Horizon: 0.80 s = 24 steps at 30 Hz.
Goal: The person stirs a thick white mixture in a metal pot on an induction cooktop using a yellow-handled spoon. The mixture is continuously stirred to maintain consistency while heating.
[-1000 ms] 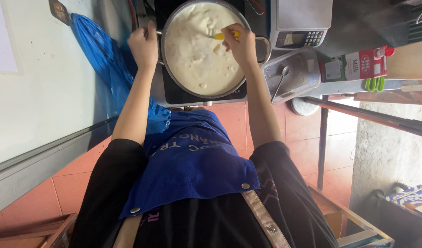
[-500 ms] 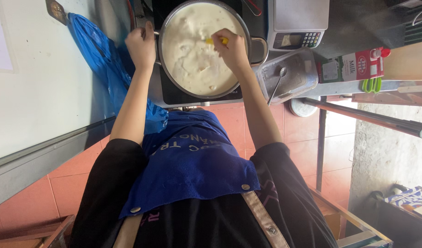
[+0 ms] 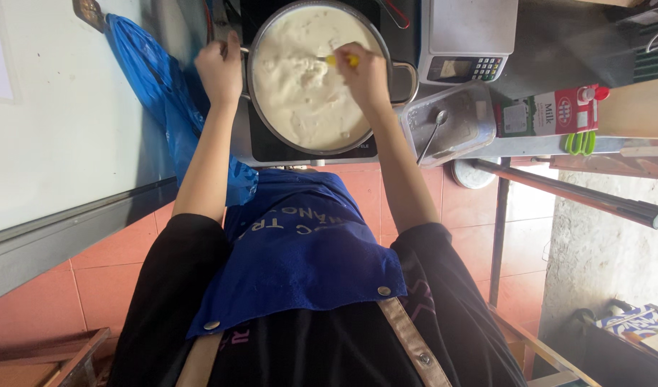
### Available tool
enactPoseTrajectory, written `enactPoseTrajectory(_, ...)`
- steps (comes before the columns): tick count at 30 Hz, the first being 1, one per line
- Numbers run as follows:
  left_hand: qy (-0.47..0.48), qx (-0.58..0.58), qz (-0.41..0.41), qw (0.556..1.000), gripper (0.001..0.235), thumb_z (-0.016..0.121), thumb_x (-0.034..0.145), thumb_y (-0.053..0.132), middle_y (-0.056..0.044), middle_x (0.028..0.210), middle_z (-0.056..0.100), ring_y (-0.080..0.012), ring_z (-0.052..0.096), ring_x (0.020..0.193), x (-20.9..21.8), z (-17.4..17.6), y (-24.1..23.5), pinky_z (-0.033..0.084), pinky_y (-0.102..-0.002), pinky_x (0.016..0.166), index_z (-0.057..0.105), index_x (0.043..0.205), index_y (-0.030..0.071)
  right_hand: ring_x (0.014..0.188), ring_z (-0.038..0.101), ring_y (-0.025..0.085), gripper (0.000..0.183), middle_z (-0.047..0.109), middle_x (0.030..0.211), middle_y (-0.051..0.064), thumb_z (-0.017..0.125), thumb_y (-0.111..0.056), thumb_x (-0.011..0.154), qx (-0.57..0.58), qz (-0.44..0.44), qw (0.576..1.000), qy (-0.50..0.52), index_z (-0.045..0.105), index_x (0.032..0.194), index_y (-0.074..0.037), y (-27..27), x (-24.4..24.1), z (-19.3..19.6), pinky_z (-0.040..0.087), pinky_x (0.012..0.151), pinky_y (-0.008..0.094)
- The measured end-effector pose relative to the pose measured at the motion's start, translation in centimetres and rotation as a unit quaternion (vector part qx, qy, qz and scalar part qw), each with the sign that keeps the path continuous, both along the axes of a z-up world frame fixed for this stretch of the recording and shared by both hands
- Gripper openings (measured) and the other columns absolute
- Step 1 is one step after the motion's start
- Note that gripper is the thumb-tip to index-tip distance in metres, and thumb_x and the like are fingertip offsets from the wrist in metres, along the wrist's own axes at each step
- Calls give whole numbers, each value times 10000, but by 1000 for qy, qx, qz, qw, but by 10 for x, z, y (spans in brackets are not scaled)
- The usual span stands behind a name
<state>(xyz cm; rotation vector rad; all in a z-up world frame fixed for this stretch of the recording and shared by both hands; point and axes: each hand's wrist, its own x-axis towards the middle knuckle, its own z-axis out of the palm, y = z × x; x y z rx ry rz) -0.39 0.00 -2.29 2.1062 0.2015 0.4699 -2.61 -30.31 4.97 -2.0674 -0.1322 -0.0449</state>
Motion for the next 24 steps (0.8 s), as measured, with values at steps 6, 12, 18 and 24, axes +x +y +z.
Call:
enactPoseTrajectory(6, -35, 49, 12, 998, 508, 715, 1034, 286, -192, 616, 636, -268, 602, 512, 5, -3, 1, 457, -402, 537, 624, 674, -60, 550, 673, 83, 137, 742, 720, 74, 703, -107, 985, 29, -2, 999, 26, 746, 1019, 19, 2, 0, 3, 520, 479, 235)
enactPoseTrajectory(12, -48, 8, -1, 999, 463, 717, 1029, 253, -179, 616, 644, -262, 629, 513, 6, -3, -1, 473, -393, 544, 633, 709, -71, 512, 651, 99, 148, 713, 650, 81, 715, -133, 975, 19, 2, 999, 45, 758, 968, 9, -15, -1, 1, 477, 453, 243)
enactPoseTrajectory(18, -42, 36, 11, 998, 459, 717, 1028, 265, -170, 608, 662, -276, 649, 512, 2, 4, -3, 480, -380, 529, 669, 694, -46, 555, 704, 82, 142, 725, 686, 71, 689, -116, 982, 32, -37, 999, -23, 748, 978, 13, -6, 7, -4, 547, 494, 233)
enactPoseTrajectory(24, -45, 48, 24, 998, 452, 722, 1012, 258, -201, 634, 665, -310, 667, 528, 2, 7, -4, 488, -390, 534, 667, 695, -58, 577, 680, 97, 158, 732, 729, 72, 677, -112, 983, 64, -32, 997, 4, 740, 1013, 30, 1, 1, -2, 538, 508, 241)
